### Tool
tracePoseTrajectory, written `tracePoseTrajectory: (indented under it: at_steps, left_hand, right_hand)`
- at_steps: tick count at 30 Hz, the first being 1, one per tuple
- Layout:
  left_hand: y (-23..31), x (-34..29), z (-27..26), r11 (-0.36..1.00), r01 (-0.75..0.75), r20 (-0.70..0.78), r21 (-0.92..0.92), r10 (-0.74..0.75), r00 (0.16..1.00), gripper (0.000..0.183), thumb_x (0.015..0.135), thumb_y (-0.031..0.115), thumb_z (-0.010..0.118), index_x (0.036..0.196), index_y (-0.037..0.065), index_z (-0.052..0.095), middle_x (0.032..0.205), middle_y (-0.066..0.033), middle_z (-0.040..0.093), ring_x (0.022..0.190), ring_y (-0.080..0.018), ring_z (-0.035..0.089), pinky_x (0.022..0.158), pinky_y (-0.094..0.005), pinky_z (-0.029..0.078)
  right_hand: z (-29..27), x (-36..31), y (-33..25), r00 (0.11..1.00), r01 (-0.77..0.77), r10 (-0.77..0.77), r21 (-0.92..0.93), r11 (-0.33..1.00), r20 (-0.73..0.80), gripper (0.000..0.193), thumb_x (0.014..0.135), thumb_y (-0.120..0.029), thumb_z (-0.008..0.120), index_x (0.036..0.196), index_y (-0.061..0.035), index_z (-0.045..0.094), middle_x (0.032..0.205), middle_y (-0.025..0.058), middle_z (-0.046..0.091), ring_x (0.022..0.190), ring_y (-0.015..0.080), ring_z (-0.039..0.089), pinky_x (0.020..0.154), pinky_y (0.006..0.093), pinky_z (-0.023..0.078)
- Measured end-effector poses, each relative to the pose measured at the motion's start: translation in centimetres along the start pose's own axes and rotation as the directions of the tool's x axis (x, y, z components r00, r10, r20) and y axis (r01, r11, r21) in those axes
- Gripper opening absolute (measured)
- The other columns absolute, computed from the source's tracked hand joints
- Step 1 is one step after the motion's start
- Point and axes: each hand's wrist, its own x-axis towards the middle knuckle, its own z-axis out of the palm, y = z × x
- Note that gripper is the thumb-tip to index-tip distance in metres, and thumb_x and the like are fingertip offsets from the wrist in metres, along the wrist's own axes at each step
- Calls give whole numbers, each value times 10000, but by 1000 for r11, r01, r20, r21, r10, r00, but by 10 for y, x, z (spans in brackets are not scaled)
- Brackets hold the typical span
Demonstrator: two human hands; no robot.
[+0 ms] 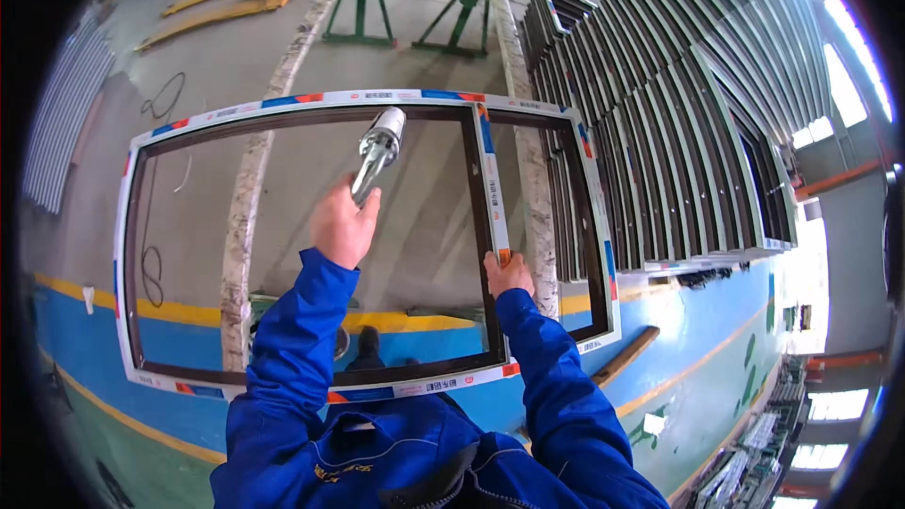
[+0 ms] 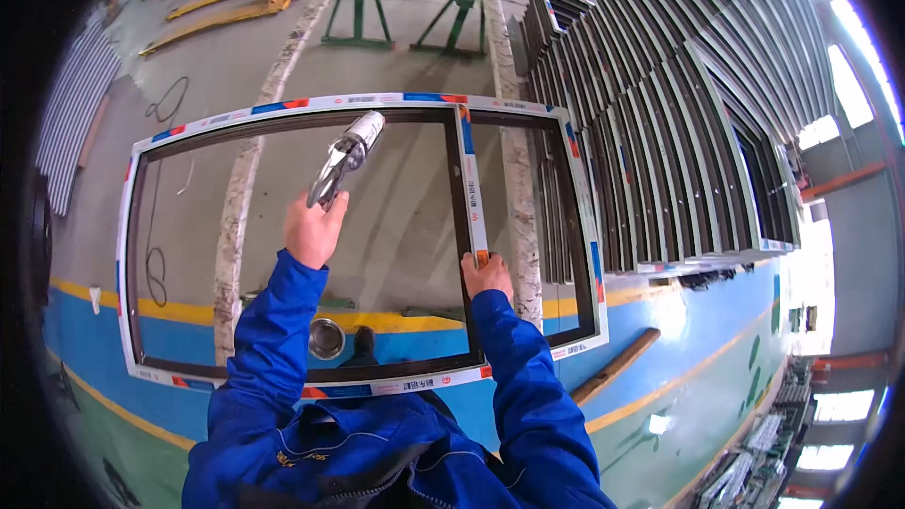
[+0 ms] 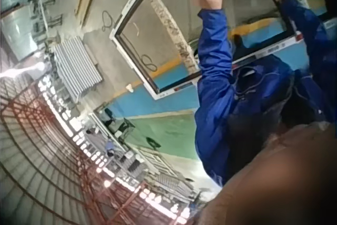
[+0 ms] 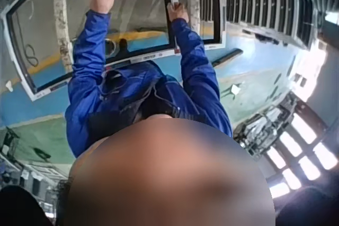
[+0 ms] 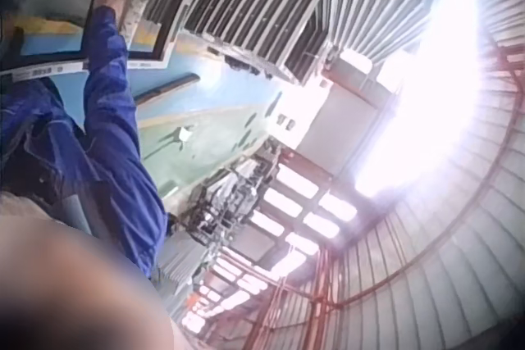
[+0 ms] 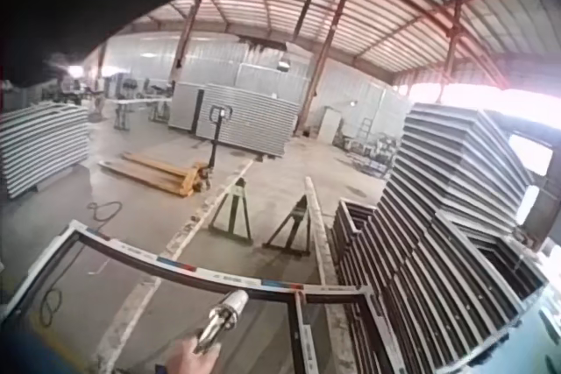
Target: Assembling a window frame by applying sealant and fitting various components together.
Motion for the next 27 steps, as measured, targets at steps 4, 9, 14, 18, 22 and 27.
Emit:
tracePoseTrajectory:
  at_steps: [4, 9, 14, 18, 22, 27]
  left_hand:
    - [11, -60, -71, 950, 226, -20, -214, -235, 972, 197, 807, 200, 678, 910, 35, 644, 691, -158, 624, 615, -300, 629, 557, -389, 478]
    - [80, -138, -140, 979, 168, -102, -113, -179, 978, 322, 820, 303, 651, 991, 33, 610, 740, -166, 620, 668, -342, 617, 608, -405, 487]
    - [104, -211, -159, 989, 115, -372, 88, -74, 925, 413, 648, 92, 727, 1037, 10, 614, 933, -169, 634, 829, -333, 630, 680, -370, 520]
    - [110, -259, -183, 978, 14, -418, 209, 76, 905, 497, 572, 22, 700, 1058, 34, 597, 981, -123, 625, 864, -321, 627, 703, -375, 526]
    - [97, -293, -214, 977, -77, -267, 199, 130, 955, 654, 566, 94, 731, 1176, -8, 518, 1197, -187, 523, 1052, -357, 561, 827, -418, 485]
    - [47, -362, -287, 990, -24, -217, -138, -7, 976, 562, 748, 243, 739, 1189, -23, 513, 1192, -191, 542, 1064, -362, 553, 883, -397, 455]
  right_hand:
    - [13, 6, 16, 990, 143, -143, 138, 980, -14, 514, 750, -463, 649, 1016, -25, 605, 975, 208, 636, 909, 365, 613, 834, 452, 471]
    - [23, -57, -18, 864, 384, -478, 821, 422, -158, 666, 828, -349, 673, 1315, 28, 419, 1223, 199, 542, 1152, 287, 519, 970, 392, 406]
    - [-61, -210, -101, 493, -307, -824, 942, 134, 277, 595, 956, -376, 462, 1382, 20, 336, 1320, 193, 475, 1196, 275, 485, 1017, 395, 369]
    - [-88, -272, -139, 203, -738, -867, 653, 170, 455, 654, 908, -547, 421, 1190, 35, 516, 1058, 190, 617, 998, 303, 586, 901, 404, 458]
    - [-86, -309, -146, 316, -679, -789, 706, 200, 526, 524, 847, -500, 518, 967, 3, 602, 840, 144, 650, 745, 271, 622, 689, 390, 525]
    - [-56, -362, -136, 147, -587, -719, 645, 490, 679, 556, 808, -554, 559, 947, -16, 565, 726, 116, 608, 630, 219, 588, 637, 331, 528]
